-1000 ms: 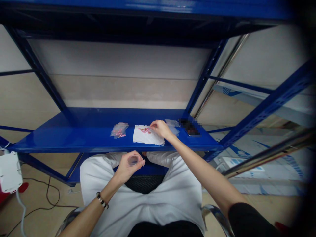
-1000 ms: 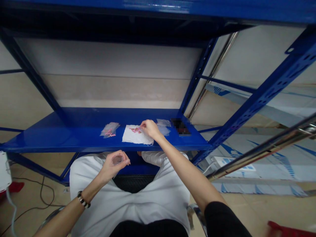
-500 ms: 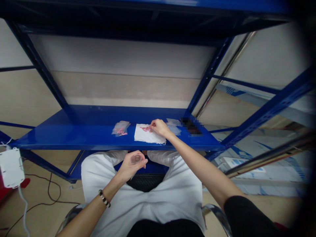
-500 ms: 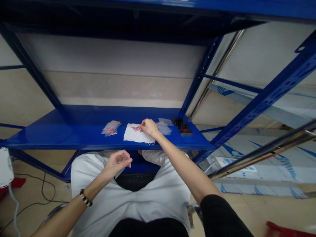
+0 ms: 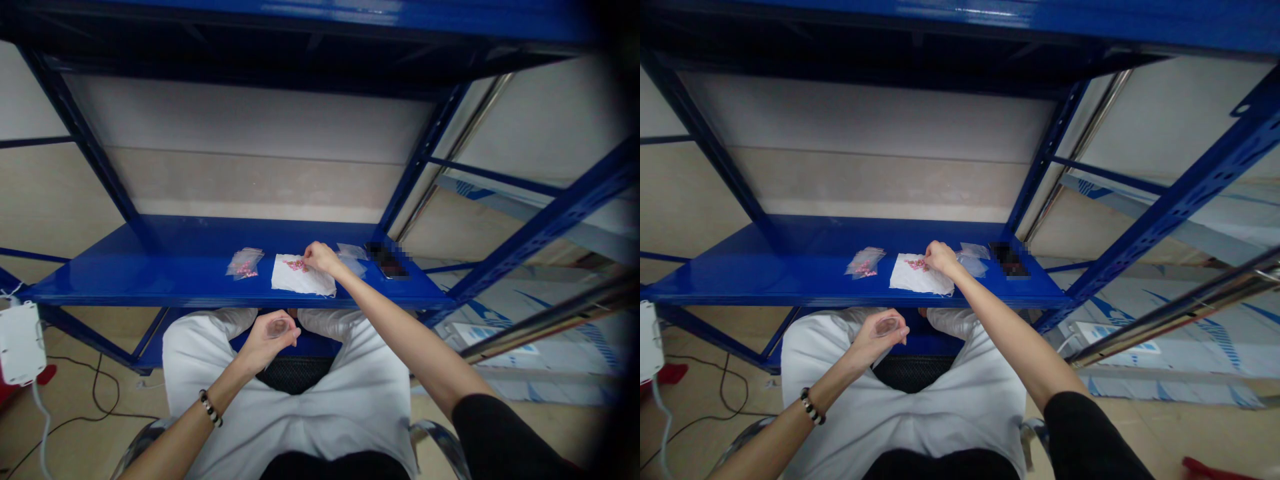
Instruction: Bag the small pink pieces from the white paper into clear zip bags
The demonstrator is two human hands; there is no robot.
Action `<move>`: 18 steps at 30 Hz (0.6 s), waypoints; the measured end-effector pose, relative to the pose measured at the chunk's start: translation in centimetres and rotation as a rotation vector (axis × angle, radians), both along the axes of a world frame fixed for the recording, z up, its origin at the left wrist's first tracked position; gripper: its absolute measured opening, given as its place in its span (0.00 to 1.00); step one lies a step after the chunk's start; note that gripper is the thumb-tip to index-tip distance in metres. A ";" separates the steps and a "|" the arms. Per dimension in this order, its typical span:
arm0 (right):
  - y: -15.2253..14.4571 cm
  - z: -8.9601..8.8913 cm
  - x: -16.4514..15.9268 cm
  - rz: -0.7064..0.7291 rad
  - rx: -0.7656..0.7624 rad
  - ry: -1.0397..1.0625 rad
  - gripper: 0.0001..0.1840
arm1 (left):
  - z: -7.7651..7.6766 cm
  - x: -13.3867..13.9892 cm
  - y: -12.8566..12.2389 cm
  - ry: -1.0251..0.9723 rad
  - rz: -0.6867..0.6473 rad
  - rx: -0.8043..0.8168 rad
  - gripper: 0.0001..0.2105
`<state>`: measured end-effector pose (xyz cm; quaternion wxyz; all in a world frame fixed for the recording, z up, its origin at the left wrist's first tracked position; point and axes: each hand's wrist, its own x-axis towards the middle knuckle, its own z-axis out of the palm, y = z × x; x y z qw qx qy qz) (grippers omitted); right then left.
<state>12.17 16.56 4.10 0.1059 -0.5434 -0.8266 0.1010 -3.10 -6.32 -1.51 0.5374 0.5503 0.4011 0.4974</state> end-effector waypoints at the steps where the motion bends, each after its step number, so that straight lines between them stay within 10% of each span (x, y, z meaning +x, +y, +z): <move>1: 0.2 0.2 -0.1 -0.001 -0.019 -0.011 0.05 | -0.1 0.0 0.0 0.001 0.002 0.000 0.13; 18: 0.7 2.8 0.3 0.060 -0.080 0.049 0.06 | -0.2 -0.1 0.2 -0.026 -0.015 -0.002 0.13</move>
